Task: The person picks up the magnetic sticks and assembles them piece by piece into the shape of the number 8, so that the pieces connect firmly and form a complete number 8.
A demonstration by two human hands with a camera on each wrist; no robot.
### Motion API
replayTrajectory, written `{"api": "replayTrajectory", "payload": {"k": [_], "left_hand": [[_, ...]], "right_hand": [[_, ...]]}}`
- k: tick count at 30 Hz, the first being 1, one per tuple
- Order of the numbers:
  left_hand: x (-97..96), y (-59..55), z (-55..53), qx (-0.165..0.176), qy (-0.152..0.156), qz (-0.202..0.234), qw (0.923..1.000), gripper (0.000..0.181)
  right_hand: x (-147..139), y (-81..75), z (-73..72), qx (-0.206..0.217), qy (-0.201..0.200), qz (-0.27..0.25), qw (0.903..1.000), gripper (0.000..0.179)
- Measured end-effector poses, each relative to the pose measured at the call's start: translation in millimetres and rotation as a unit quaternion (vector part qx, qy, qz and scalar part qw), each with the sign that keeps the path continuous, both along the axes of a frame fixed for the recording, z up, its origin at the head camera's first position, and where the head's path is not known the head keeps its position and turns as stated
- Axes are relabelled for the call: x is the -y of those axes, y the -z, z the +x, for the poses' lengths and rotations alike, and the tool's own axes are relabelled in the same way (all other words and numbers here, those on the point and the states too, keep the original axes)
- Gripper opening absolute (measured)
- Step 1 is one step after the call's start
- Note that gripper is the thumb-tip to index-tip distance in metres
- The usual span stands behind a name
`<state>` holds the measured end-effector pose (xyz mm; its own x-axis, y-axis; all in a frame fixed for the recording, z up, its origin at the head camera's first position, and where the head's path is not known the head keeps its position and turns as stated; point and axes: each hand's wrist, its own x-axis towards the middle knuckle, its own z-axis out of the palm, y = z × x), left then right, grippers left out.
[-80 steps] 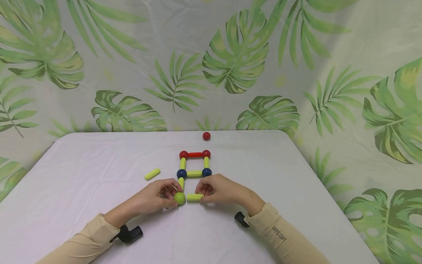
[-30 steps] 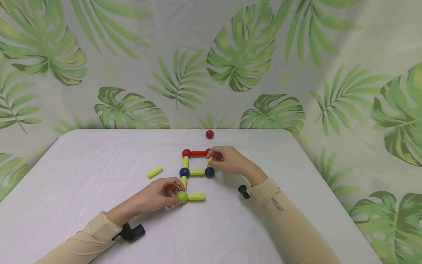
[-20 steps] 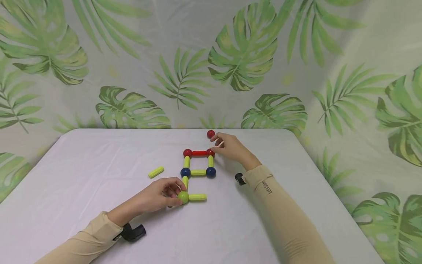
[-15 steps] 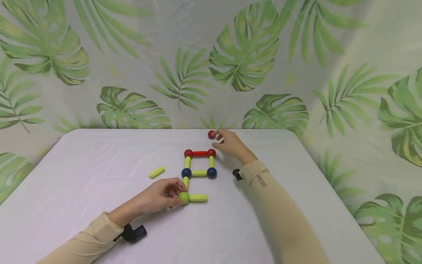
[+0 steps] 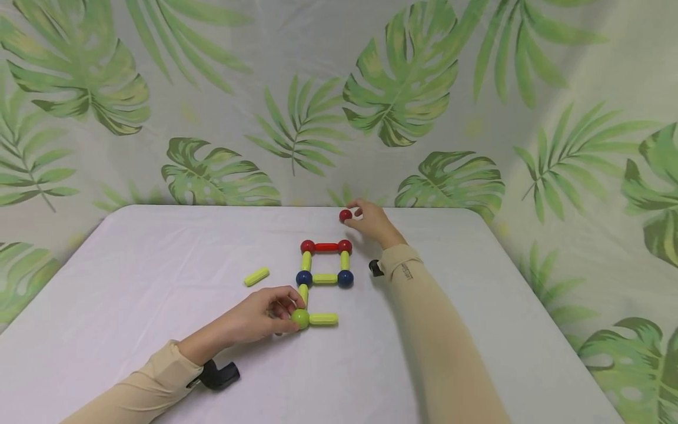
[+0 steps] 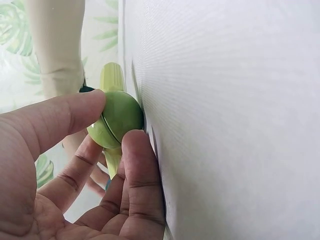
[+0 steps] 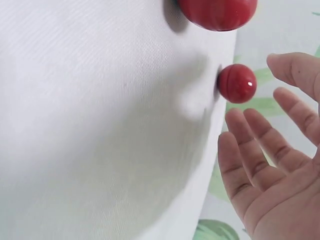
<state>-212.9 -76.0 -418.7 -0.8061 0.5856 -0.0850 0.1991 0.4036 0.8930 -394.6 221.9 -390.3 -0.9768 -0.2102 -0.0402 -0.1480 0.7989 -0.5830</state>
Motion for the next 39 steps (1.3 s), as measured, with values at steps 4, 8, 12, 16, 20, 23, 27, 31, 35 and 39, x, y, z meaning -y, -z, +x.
{"api": "replayTrajectory", "payload": {"k": [4,8,12,16,20,23,27,31,35,39], "left_hand": [[0.5,-0.8,1.1,0.002,-0.004,-0.002,1.0,0.028],[1.1,-0.1,0.5,0.0,-0.003,0.0,1.0,0.029],[1.5,0.9,-1.0,-0.006,0.0,-0.002,1.0,0.028],[1.3,1.0,-0.9,-0.002,0.001,0.001,1.0,0.028],[1.1,0.2,-0.2,0.0,0.002,0.001,1.0,0.028],[1.2,-0.2,-0.2,-0.001,0.003,-0.001,1.0,0.028],[0.9,0.4,-1.1,-0.001,0.005,-0.001,1.0,0.028],[1.0,1.6,-2.8,0.0,0.002,-0.008,1.0,0.028],[1.1,1.3,-2.8,0.001,-0.001,-0.01,0.9999,0.028],[0.9,0.3,-2.7,0.001,0.001,-0.009,1.0,0.028]], "right_hand": [[5.7,0.4,-3.4,0.007,0.007,-0.004,0.9999,0.056],[9.9,0.9,-6.8,0.021,0.019,-0.005,0.9996,0.059],[11.8,1.0,-10.3,0.036,0.039,-0.011,0.9985,0.059],[13.1,1.2,-13.2,0.048,0.057,-0.024,0.9969,0.057],[13.4,3.4,-15.1,0.042,0.053,-0.032,0.9972,0.057],[13.7,6.6,-16.6,0.035,0.044,-0.03,0.998,0.057],[14.5,11.7,-18.9,0.033,0.043,-0.019,0.9984,0.053],[16.1,14.3,-19.4,0.034,0.052,-0.02,0.9979,0.048],[17.4,15.4,-17.3,0.037,0.056,-0.025,0.9974,0.046],[14.5,15.4,-15.4,0.044,0.058,-0.02,0.9972,0.044]]}}
